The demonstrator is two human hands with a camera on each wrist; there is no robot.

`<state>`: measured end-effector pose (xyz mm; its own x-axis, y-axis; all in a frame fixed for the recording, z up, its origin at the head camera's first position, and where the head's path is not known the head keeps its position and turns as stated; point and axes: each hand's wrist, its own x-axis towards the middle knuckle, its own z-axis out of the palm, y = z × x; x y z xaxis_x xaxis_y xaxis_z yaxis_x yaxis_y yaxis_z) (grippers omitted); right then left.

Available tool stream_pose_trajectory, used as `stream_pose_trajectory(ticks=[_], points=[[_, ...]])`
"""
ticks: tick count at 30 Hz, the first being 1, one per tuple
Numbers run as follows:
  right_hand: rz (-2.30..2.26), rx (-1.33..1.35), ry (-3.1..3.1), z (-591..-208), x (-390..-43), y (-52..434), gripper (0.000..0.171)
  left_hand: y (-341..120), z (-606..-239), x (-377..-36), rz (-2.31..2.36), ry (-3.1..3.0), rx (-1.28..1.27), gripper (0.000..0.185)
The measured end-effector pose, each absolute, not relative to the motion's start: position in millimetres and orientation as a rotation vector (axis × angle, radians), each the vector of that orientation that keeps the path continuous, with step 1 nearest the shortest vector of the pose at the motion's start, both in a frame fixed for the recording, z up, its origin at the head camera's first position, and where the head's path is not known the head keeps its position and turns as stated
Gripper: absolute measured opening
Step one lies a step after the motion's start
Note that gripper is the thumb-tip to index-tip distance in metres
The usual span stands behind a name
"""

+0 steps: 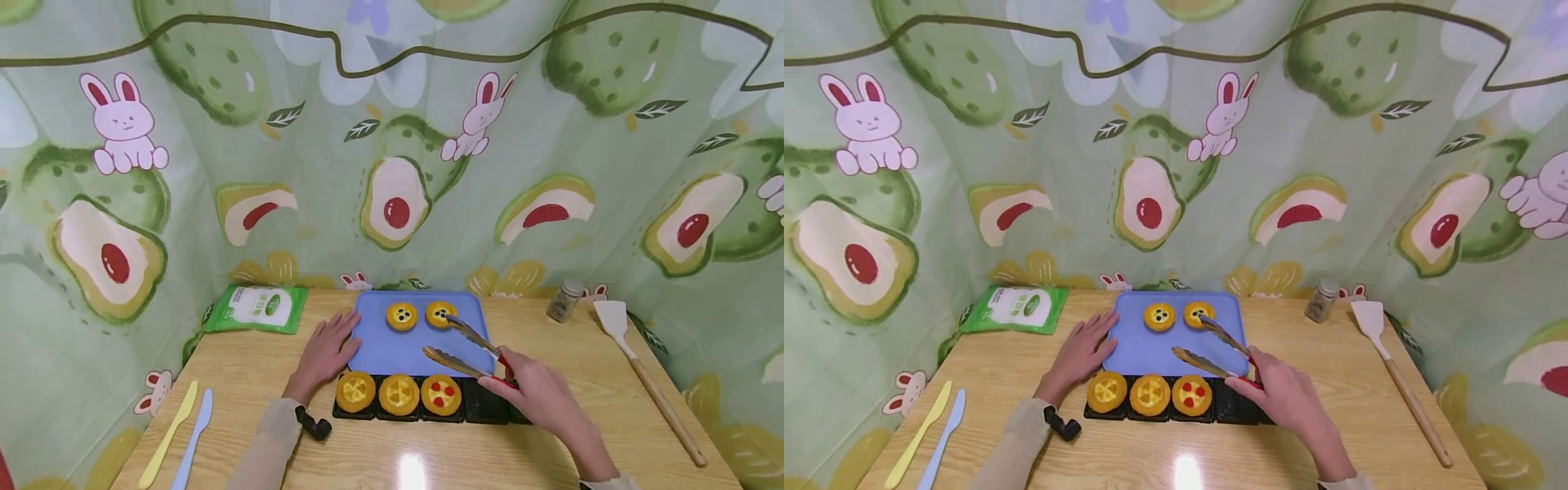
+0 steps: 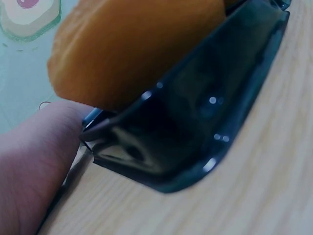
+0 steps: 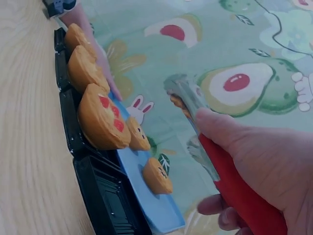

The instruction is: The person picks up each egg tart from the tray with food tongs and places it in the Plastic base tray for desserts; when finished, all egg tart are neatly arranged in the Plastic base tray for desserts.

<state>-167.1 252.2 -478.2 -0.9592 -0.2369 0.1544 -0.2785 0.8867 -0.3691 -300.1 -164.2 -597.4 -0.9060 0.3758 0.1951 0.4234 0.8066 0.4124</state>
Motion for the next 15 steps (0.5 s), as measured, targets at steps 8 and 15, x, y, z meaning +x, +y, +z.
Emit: stream_pose_trajectory(ticks=[8, 15], points=[[0.528, 0.205, -2.869, -493.7, -171.1, 238.3, 0.055, -165.6, -600.1, -293.5, -0.722, -2.881, -0.642, 0.063], [0.593, 0.116, -2.889, -500.8, -195.2, 234.8, 0.062, -164.8, -597.3, -297.1, -0.717, -2.856, -0.641, 0.062]])
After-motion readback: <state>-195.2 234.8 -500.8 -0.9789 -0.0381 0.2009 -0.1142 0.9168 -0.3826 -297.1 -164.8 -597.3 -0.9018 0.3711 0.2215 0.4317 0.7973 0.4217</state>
